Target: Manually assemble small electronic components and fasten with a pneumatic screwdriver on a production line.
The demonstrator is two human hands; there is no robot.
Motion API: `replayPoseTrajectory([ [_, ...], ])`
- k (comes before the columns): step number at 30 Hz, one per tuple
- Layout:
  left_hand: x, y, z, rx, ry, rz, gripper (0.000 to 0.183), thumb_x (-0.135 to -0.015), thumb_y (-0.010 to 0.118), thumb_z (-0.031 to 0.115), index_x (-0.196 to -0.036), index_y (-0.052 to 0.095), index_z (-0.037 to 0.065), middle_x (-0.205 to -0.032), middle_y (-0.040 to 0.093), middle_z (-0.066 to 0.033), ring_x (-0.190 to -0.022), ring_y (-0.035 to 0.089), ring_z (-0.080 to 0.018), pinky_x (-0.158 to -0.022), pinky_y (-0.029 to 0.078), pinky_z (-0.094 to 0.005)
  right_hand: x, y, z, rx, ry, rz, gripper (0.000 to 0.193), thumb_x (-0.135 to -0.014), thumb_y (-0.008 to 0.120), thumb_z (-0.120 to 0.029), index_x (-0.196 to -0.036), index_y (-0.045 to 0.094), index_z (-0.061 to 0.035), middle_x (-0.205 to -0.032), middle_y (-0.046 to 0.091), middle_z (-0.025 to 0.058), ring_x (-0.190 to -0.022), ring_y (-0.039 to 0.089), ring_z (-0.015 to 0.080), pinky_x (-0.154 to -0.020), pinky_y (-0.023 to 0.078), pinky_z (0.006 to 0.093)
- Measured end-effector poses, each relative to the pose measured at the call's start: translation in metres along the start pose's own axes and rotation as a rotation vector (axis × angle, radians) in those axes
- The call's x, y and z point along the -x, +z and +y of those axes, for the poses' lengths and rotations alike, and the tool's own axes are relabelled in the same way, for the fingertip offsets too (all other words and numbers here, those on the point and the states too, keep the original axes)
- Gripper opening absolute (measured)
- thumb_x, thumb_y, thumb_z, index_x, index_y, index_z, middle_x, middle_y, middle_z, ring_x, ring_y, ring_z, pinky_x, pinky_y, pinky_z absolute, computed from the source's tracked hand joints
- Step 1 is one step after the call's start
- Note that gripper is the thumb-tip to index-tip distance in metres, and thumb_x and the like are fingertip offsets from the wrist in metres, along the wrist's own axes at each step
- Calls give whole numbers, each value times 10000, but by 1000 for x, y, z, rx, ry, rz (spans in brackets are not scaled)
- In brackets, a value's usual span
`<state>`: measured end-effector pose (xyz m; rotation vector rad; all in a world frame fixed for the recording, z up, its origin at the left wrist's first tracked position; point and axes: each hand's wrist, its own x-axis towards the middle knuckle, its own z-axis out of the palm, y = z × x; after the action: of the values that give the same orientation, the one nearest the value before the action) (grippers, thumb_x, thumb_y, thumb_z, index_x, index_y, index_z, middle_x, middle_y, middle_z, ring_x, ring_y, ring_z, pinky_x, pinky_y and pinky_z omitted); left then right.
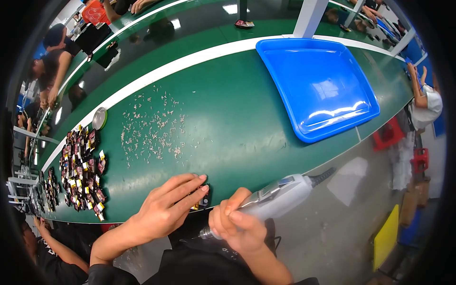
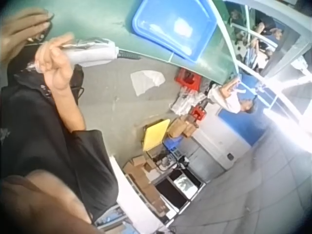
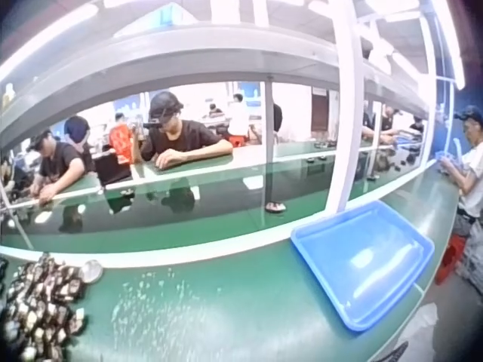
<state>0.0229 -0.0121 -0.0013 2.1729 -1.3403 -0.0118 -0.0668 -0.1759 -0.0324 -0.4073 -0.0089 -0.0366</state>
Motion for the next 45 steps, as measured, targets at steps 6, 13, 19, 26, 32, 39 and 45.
replayPoseTrajectory([
  [6, 1, 10, -4, -201, 127, 101, 330, -680, 636, -1, -992, 636, -109, -1065, 635, -231, -961, 637, -320, -701, 580, -340, 8, 6, 27, 35, -9, 213, 49, -885, 483, -72, -927, 467, -52, -547, 419, 39, -477, 431, 158, -530, 398, 316],
  [13, 2, 15, -5, -253, 209, 171, 331, -627, 652, 4, -934, 634, -121, -1019, 648, -238, -869, 668, -328, -672, 582, -339, 5, 4, 27, 171, 28, 291, 67, -878, 458, -153, -896, 463, -89, -499, 383, 10, -409, 398, 140, -477, 387, 319],
  [19, 2, 9, -1, -171, 153, 71, 326, -646, 662, 0, -948, 634, -119, -1061, 637, -234, -942, 649, -342, -707, 579, -357, 5, 2, 20, 177, 61, 244, 70, -873, 467, -152, -884, 452, -84, -477, 370, 10, -371, 385, 152, -431, 381, 320],
  [26, 4, -4, 6, -48, 10, -80, 360, -705, 686, 12, -1026, 614, -134, -1137, 608, -246, -1052, 600, -363, -765, 577, -368, -15, 15, -40, 334, -52, -11, 120, -900, 489, -153, -909, 416, -58, -486, 389, 21, -376, 391, 144, -424, 376, 317],
  [32, 6, 3, 4, -186, 118, -92, 397, -679, 691, 32, -1025, 617, -147, -1137, 598, -259, -1042, 600, -370, -824, 564, -395, -52, 30, -66, 471, -213, -118, 156, -939, 499, -172, -885, 391, -74, -499, 427, 14, -387, 419, 122, -427, 404, 287],
  [39, 7, 4, 1, -136, 86, -74, 349, -696, 675, 12, -1002, 629, -150, -1102, 615, -247, -1021, 610, -365, -826, 562, -382, -62, 26, -51, 478, -135, -26, 234, -922, 569, -251, -929, 446, -52, -532, 443, 29, -414, 412, 138, -427, 367, 287],
  [45, 7, 8, -1, -107, 67, -29, 278, -722, 674, -6, -963, 648, -142, -1049, 640, -235, -986, 627, -352, -826, 562, -365, -68, 21, -47, 577, -165, -93, 173, -941, 484, -216, -891, 393, -78, -479, 420, 6, -366, 417, 121, -428, 409, 272],
])
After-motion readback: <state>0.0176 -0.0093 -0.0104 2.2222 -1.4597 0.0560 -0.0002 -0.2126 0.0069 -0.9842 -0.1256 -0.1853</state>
